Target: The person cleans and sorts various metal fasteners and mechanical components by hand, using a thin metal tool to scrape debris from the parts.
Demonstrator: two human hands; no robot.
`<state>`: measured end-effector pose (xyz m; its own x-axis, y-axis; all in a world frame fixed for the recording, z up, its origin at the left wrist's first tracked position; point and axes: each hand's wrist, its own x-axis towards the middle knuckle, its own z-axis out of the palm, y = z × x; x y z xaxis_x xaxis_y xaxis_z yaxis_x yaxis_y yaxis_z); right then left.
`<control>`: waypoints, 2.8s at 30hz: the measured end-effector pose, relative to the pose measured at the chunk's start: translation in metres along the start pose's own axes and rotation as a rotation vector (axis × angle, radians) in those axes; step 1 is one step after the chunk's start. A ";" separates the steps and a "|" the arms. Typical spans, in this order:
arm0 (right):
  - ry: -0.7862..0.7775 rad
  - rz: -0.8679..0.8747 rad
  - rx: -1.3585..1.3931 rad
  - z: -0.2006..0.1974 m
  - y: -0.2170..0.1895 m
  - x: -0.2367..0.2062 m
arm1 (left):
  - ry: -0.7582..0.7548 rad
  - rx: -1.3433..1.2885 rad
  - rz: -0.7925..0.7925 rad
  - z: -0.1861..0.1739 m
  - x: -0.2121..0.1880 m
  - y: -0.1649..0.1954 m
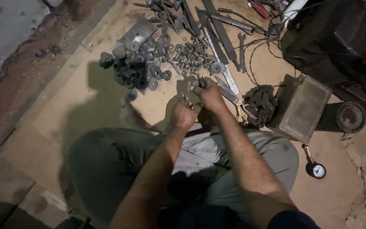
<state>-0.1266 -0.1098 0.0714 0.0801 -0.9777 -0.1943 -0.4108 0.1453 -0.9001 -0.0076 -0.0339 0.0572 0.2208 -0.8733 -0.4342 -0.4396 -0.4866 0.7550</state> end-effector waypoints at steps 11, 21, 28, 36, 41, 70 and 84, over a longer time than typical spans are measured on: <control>-0.081 0.339 0.098 0.003 0.008 0.006 | -0.005 -0.027 -0.043 -0.006 -0.003 0.010; -0.076 0.061 -0.095 -0.003 -0.002 -0.001 | 0.027 0.020 -0.036 0.005 0.005 -0.005; -0.054 0.046 0.097 0.002 -0.002 -0.004 | 0.046 -0.005 -0.009 0.004 0.005 -0.004; -0.064 0.183 -0.092 0.002 -0.009 -0.007 | 0.053 0.027 0.002 0.009 0.009 -0.009; 0.046 -0.310 -0.261 0.001 0.002 -0.009 | -0.007 0.033 -0.086 0.012 0.013 -0.012; -0.043 0.095 -0.058 0.010 0.008 0.000 | 0.016 -0.005 -0.055 0.001 0.003 0.000; -0.052 0.131 -0.133 0.002 -0.006 -0.003 | 0.020 0.000 -0.034 0.001 0.004 -0.002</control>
<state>-0.1225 -0.1071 0.0768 0.0631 -0.9422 -0.3292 -0.5373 0.2459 -0.8068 -0.0066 -0.0367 0.0532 0.2530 -0.8567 -0.4495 -0.4316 -0.5158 0.7400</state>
